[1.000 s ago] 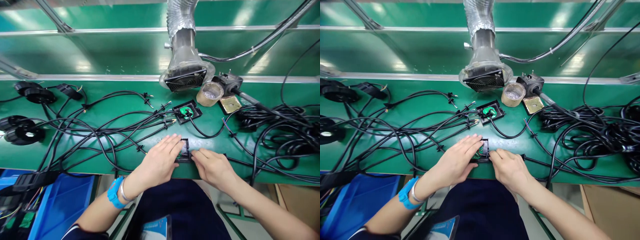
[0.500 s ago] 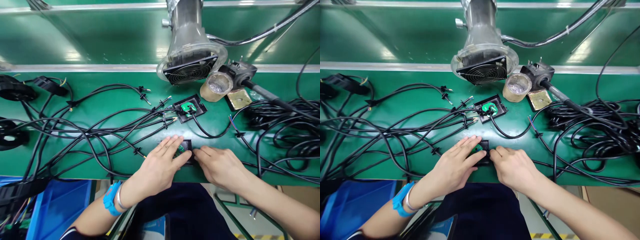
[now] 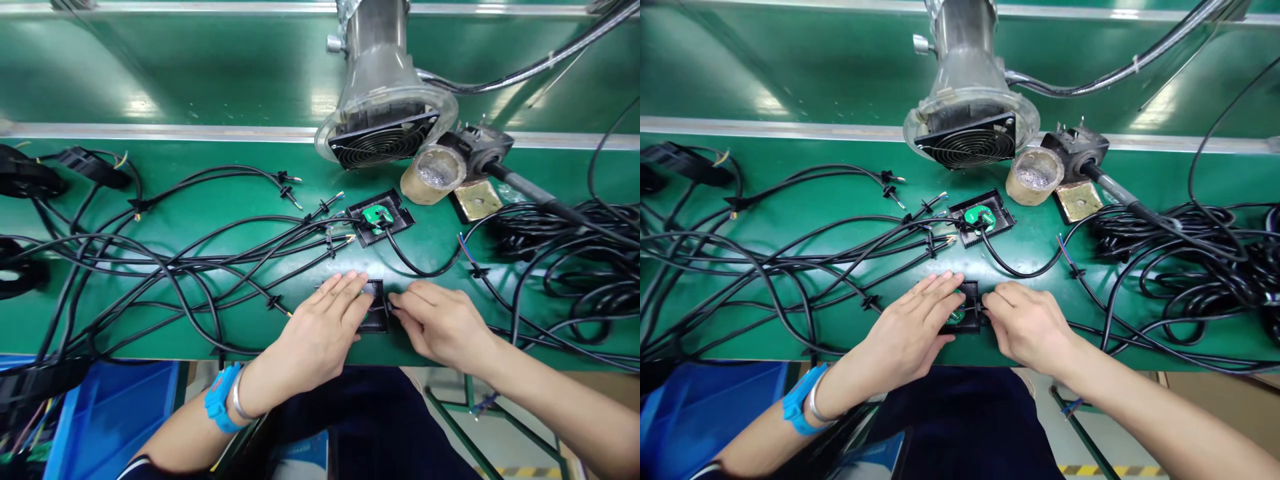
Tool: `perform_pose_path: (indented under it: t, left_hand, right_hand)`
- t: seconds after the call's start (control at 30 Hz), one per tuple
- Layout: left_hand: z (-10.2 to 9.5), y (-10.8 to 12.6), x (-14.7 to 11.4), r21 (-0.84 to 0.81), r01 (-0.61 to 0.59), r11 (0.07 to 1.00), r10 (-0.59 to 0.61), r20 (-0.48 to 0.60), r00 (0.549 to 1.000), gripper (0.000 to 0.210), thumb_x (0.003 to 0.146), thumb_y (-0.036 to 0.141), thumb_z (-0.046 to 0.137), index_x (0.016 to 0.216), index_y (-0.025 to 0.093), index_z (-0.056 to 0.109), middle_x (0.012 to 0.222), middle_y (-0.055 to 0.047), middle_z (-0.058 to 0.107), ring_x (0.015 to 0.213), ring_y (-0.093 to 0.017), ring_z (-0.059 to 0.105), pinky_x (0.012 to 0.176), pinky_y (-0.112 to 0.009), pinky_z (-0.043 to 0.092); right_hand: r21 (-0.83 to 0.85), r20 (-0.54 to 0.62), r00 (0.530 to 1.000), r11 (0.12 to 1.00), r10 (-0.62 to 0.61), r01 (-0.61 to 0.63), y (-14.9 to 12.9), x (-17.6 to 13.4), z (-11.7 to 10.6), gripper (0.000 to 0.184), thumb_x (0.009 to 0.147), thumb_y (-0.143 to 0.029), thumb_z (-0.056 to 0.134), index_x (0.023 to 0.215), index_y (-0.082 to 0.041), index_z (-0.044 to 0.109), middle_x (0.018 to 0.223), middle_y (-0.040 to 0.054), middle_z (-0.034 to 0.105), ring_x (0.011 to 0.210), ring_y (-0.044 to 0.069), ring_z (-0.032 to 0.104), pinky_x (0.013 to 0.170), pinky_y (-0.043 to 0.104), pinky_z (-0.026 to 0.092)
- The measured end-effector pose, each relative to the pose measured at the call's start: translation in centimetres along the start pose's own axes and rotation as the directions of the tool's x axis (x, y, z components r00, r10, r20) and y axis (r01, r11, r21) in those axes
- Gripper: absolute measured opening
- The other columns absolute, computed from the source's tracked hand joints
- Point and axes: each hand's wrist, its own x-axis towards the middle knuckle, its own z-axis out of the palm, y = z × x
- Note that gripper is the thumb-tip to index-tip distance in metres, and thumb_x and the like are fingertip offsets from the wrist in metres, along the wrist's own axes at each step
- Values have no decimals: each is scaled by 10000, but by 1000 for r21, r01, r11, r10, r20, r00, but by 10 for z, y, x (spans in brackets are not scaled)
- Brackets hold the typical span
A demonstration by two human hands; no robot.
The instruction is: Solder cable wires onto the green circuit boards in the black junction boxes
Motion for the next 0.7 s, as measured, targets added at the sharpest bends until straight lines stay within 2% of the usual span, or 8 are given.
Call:
perform_pose_path:
  t: [0.07,0.17,0.27,0.37,0.5,0.57,0.7]
  left_hand:
    - [-1,0,1,-6,1,1000,-1,-1,1000,504,853,189,518,1344,128,427,1514,-167,306,1420,-274,256,1178,-443,275]
    - [-2,1,1,-18,-15,1000,15,7,1000,564,805,147,564,1351,196,428,1515,-177,293,1421,-294,248,1165,-463,284]
    - [-3,2,1,-22,-26,999,26,17,1000,614,763,114,589,1351,209,442,1511,-200,286,1420,-311,241,1160,-476,279]
    - [-2,4,2,-28,2,1000,-2,5,1000,571,759,123,589,1318,184,494,1510,-208,284,1416,-321,249,1162,-485,270]
    - [-4,6,5,-25,46,999,-46,-6,999,490,802,154,552,1290,208,542,1497,-173,331,1395,-294,311,1154,-470,297]
    - [-5,11,4,25,48,999,-48,-22,999,460,832,172,523,1290,206,549,1476,-167,373,1377,-297,346,1145,-492,305]
    - [-1,32,-5,214,5,977,12,-79,997,501,868,115,391,1361,64,459,1453,-185,410,1375,-301,346,1145,-481,314]
  right_hand:
    - [-131,-54,997,990,-64,56,-1,-2,5,152,861,-111,498,731,-152,566,636,-1,491,589,97,432,511,255,287]
    - [-233,-58,992,968,-112,96,-4,-3,8,155,864,-104,504,735,-146,579,617,0,485,601,105,424,537,269,292]
    - [-294,9,989,945,-146,142,-10,-1,8,172,869,-94,473,756,-142,594,642,23,509,643,134,445,564,284,314]
    - [-359,72,978,910,-197,210,-13,2,7,200,877,-90,438,777,-137,605,680,47,539,656,155,453,555,301,316]
    - [-313,95,981,931,-167,188,-9,1,10,227,849,-55,416,748,-146,598,677,47,526,653,153,449,542,299,315]
    - [-279,59,986,946,-154,164,-5,-2,13,239,842,-36,409,778,-142,613,678,41,526,657,144,451,563,284,340]
    - [-211,-46,996,975,-78,67,0,-12,16,169,890,-159,490,934,-132,651,775,54,604,722,142,494,655,268,417]
